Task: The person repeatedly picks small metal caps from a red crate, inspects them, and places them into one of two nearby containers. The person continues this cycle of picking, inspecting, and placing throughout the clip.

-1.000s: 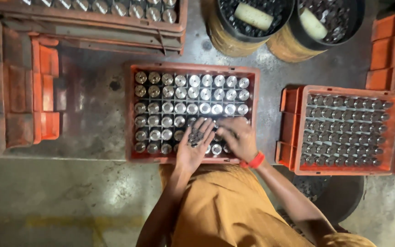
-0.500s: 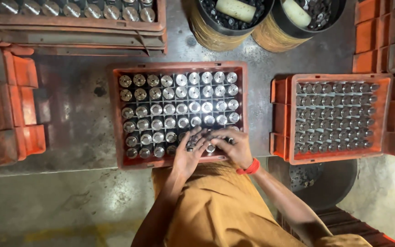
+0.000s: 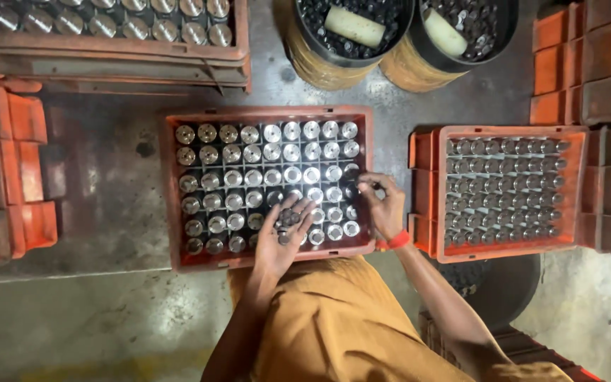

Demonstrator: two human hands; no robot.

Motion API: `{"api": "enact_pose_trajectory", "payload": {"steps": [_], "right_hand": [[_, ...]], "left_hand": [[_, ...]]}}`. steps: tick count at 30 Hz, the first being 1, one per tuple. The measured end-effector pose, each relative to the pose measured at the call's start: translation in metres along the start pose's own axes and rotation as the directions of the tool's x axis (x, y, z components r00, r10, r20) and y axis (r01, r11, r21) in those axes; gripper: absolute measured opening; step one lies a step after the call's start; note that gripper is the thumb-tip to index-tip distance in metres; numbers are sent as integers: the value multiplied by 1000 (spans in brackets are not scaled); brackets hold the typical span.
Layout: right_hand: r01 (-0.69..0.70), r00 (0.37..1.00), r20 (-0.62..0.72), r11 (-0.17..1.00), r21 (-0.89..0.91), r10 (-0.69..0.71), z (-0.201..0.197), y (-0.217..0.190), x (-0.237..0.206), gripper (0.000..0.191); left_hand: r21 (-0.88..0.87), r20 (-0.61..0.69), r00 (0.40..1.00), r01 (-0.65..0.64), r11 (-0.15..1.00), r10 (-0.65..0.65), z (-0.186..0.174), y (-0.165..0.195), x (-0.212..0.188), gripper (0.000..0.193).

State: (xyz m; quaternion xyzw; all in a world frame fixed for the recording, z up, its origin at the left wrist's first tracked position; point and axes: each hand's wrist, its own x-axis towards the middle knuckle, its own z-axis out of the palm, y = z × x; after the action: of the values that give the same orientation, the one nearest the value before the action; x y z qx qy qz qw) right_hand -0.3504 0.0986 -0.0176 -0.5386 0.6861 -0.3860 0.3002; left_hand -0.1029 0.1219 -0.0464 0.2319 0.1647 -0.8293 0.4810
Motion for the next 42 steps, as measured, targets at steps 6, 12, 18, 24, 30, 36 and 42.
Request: {"api": "enact_pose_trajectory", "payload": {"steps": [6, 12, 18, 24, 30, 36, 42], "right_hand": [[295, 954, 74, 867, -401, -290, 5, 8, 27, 15], [-96, 986, -154, 974, -204, 65, 24, 8, 45, 17], [69, 981, -162, 978, -196, -102, 15, -8, 29, 13], [-238, 871, 487, 925, 297, 68, 48, -50, -43, 29], [-313, 714, 697, 863, 397, -62, 92, -74, -56, 19], [-484, 812, 514, 810, 331, 275, 153, -88, -27, 23], [241, 905, 375, 969, -57, -203, 232, -95, 30, 18]], "left_hand": [[-18, 133, 990, 41, 999, -38, -11, -2, 2, 26], [124, 3, 1000, 18, 992, -18, -18, -1, 2, 16], [375, -67, 998, 12, 927, 14, -1, 6, -9, 36], [635, -8, 993, 96, 766, -117, 20, 26, -27, 49], [754, -35, 965, 197, 627, -261, -4, 70, -55, 53], [433, -244, 960, -16, 901, 135, -36, 95, -66, 38], [360, -247, 941, -131, 924, 230, -36, 126, -86, 24]]}}
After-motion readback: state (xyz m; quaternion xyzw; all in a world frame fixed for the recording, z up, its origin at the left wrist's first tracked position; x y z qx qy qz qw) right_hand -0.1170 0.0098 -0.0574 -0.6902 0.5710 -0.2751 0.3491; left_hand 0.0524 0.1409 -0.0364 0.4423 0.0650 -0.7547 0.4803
